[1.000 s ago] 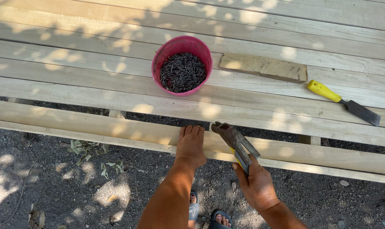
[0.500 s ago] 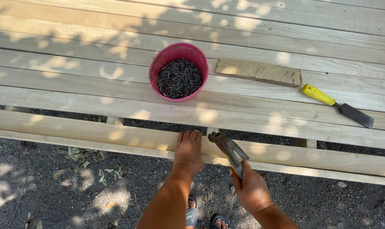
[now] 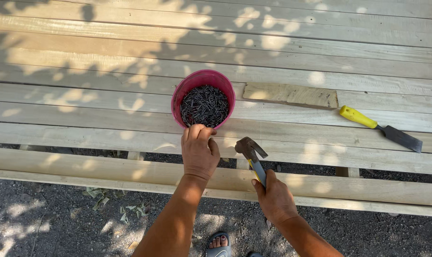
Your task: The person repeatedly picks nails from a pink container and hammers them into a wooden slatted surface. They move along the slats, securing them with multiple nails using a claw hammer.
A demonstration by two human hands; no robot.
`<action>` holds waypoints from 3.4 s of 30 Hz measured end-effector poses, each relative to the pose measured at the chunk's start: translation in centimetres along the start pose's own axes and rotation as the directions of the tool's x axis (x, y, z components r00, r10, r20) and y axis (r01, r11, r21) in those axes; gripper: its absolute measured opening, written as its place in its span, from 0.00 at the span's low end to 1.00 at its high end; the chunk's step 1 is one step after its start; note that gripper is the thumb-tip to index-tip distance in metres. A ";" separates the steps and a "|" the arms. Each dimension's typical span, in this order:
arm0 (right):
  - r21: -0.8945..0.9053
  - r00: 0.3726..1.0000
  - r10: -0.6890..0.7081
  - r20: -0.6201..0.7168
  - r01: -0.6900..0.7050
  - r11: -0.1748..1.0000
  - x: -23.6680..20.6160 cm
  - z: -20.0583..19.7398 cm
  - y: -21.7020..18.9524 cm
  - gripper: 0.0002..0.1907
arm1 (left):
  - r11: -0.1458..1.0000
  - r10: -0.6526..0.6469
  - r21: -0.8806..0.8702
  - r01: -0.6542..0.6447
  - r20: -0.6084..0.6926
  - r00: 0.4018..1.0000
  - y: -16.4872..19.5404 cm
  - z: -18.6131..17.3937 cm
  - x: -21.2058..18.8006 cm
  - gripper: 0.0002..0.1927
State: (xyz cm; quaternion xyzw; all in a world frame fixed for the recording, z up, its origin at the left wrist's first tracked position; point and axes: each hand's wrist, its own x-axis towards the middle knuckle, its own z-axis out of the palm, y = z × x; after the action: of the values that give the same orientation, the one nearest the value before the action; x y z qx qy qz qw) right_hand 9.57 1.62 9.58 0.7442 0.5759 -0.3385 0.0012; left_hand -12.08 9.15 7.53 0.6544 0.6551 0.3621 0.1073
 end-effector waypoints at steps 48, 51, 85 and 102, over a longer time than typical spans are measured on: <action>-0.091 1.000 0.010 -0.004 -0.010 0.996 8.1 0.3 -2.7 0.19 | 0.883 -0.458 0.099 0.458 0.388 0.800 -2.7 -1.6 13.5 0.09; -0.072 1.000 -0.003 -0.017 0.001 0.997 8.1 0.8 -3.1 0.19 | 0.871 -0.481 0.147 0.469 0.458 0.748 -3.7 -1.8 13.6 0.12; -0.045 0.980 -0.058 0.190 0.068 0.997 -4.5 25.8 -30.3 0.16 | 0.623 -0.599 -0.205 0.755 0.497 0.628 -37.4 -18.5 -2.6 0.08; -0.079 0.994 0.027 0.106 -0.019 0.997 -5.7 27.1 -30.0 0.18 | 0.968 -0.173 -0.152 0.202 0.182 0.968 -35.7 -18.5 -5.8 0.02</action>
State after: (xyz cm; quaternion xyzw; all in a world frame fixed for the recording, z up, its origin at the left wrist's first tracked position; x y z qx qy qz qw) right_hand -30.40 -3.74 3.24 0.7309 0.5792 -0.3552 0.0647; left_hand -50.55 1.79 -3.10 0.6059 0.6696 0.3487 0.2509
